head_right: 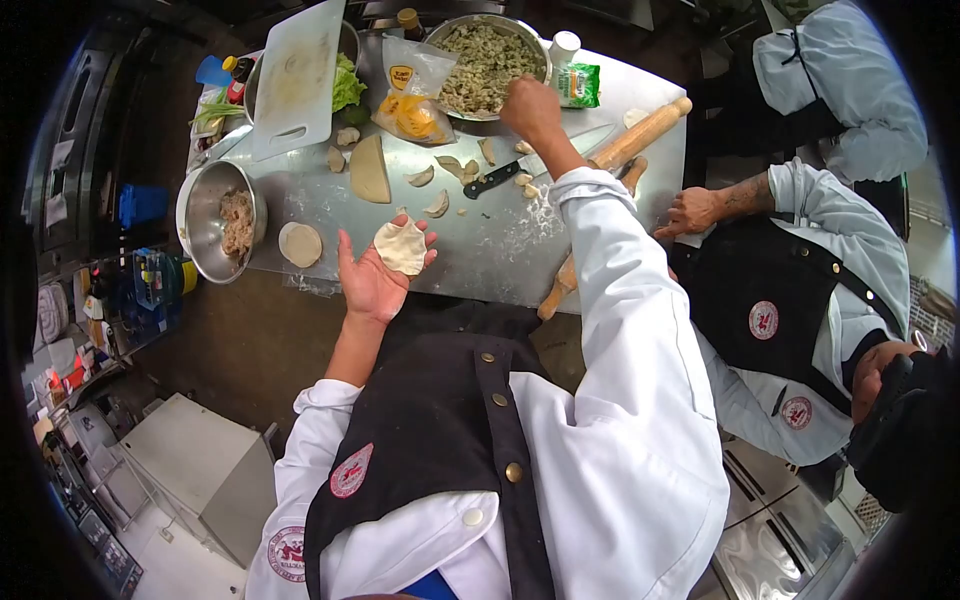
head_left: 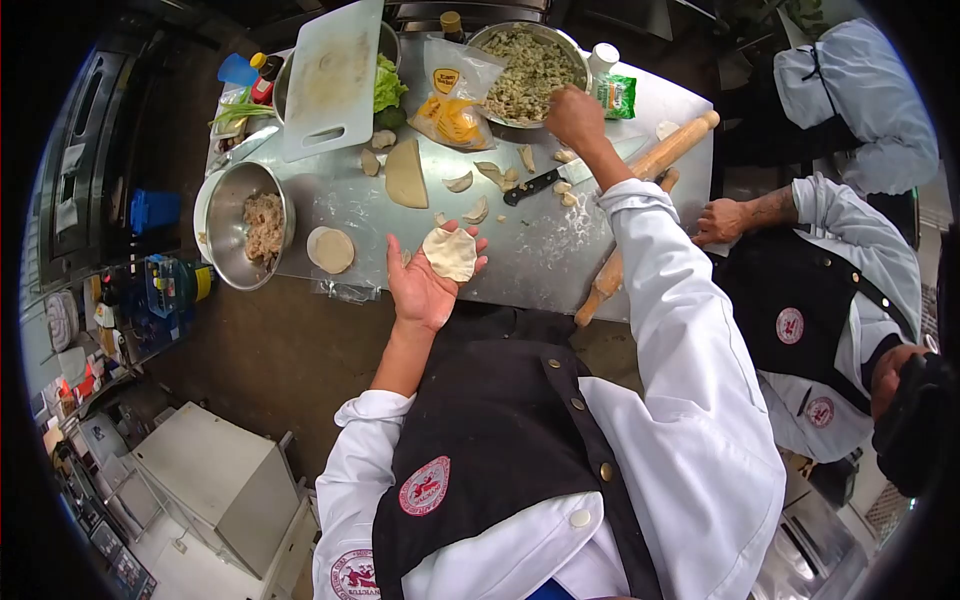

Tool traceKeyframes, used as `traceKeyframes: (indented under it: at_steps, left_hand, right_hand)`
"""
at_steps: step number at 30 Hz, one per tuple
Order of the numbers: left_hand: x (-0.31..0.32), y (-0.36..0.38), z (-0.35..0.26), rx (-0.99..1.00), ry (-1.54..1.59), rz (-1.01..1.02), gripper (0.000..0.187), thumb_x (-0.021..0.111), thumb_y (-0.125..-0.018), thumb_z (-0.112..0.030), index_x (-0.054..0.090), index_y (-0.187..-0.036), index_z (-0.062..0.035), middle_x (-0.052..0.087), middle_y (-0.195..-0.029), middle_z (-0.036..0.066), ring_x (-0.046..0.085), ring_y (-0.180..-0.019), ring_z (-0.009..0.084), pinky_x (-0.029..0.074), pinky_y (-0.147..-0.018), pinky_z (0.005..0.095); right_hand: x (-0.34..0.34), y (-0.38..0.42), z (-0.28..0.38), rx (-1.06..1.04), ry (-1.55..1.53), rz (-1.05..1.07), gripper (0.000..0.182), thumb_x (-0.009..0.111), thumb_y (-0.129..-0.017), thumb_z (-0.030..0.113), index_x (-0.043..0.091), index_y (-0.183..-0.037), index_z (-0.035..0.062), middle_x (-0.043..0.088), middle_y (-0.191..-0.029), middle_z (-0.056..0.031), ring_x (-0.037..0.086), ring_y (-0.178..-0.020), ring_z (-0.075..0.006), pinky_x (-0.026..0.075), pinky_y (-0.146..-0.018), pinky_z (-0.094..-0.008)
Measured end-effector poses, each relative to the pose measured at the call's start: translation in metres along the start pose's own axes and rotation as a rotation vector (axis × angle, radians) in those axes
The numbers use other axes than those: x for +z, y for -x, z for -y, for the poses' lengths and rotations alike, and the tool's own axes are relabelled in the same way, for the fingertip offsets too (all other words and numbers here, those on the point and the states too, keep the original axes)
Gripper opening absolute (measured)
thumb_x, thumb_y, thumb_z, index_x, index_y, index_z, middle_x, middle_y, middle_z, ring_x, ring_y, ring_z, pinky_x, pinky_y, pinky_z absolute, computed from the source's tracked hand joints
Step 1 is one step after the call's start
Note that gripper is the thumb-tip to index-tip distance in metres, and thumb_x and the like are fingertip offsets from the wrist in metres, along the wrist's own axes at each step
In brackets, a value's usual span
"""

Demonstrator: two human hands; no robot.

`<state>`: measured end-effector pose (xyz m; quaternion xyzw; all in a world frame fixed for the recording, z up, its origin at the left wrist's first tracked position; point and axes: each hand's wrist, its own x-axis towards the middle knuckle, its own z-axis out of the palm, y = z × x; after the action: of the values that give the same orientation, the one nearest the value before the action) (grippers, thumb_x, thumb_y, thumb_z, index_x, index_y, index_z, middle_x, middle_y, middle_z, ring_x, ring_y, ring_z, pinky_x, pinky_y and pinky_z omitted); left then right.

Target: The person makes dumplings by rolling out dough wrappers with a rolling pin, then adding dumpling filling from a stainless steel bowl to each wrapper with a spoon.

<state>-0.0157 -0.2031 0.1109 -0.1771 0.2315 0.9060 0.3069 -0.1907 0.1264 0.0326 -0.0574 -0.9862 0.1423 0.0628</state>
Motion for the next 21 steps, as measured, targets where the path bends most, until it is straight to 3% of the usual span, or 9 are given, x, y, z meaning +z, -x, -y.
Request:
traceKeyframes:
  at_steps: [3,4,7,10,14,16,21]
  left_hand:
    - [0.001,-0.004,0.001,-0.017,-0.025,-0.01,0.094,0.026,-0.1,-0.077,0.054,-0.138,0.0033,0.056,-0.139,0.028,0.056,-0.129,0.0442,0.048,-0.107,0.0536]
    - [0.003,-0.005,0.001,-0.021,-0.026,-0.007,0.094,0.026,-0.1,-0.077,0.054,-0.139,0.0033,0.056,-0.139,0.028,0.056,-0.129,0.0441,0.048,-0.107,0.0537]
    - [0.007,-0.01,-0.001,-0.027,-0.035,0.004,0.094,0.026,-0.099,-0.077,0.052,-0.14,0.0034,0.056,-0.139,0.028,0.056,-0.129,0.044,0.048,-0.107,0.0541]
    - [0.011,-0.019,-0.003,-0.033,-0.052,-0.009,0.094,0.025,-0.099,-0.077,0.051,-0.141,0.003,0.056,-0.139,0.028,0.056,-0.128,0.0438,0.049,-0.106,0.0542]
    - [0.018,-0.052,0.001,-0.058,-0.084,0.009,0.094,0.023,-0.099,-0.078,0.05,-0.142,0.0016,0.057,-0.14,0.027,0.057,-0.128,0.0438,0.049,-0.106,0.0537]
    - [0.025,-0.07,0.007,-0.058,-0.088,0.009,0.094,0.022,-0.099,-0.078,0.05,-0.141,0.0013,0.057,-0.139,0.027,0.057,-0.128,0.0439,0.05,-0.106,0.0534]
    - [0.033,-0.081,0.028,-0.12,-0.065,0.091,0.093,0.022,-0.099,-0.079,0.053,-0.137,0.0004,0.061,-0.134,0.026,0.061,-0.124,0.0432,0.052,-0.102,0.0523]
  right_hand:
    - [0.006,0.001,0.006,0.026,-0.04,0.065,0.019,0.061,-0.076,0.014,0.076,-0.079,0.0025,0.074,-0.09,-0.0231,0.073,-0.088,-0.0414,0.058,-0.081,-0.0491]
    - [0.007,0.0,0.003,0.036,-0.066,0.038,0.02,0.062,-0.079,0.018,0.078,-0.086,0.0074,0.073,-0.088,-0.0226,0.072,-0.084,-0.0426,0.058,-0.08,-0.051]
    - [0.006,0.001,-0.008,0.194,-0.164,0.021,0.023,0.061,-0.08,0.019,0.08,-0.089,0.0093,0.073,-0.086,-0.0228,0.072,-0.083,-0.0418,0.058,-0.08,-0.0501]
    - [-0.002,0.002,-0.021,0.188,-0.139,-0.096,0.027,0.061,-0.08,0.02,0.081,-0.094,0.0109,0.074,-0.086,-0.0218,0.072,-0.083,-0.0402,0.058,-0.08,-0.0487]
    - [-0.021,0.014,-0.024,0.189,-0.241,-0.119,0.027,0.06,-0.082,0.021,0.081,-0.095,0.0107,0.074,-0.087,-0.0206,0.073,-0.084,-0.0385,0.058,-0.08,-0.048]
    - [-0.025,0.016,-0.02,0.283,-0.295,-0.164,0.023,0.062,-0.081,0.019,0.079,-0.088,0.0042,0.075,-0.093,-0.0224,0.073,-0.089,-0.0394,0.058,-0.083,-0.0481]
    - [-0.005,0.013,-0.014,0.071,-0.023,-0.103,0.02,0.061,-0.086,0.017,0.078,-0.087,0.0051,0.074,-0.09,-0.0181,0.072,-0.087,-0.0392,0.058,-0.08,-0.0488]
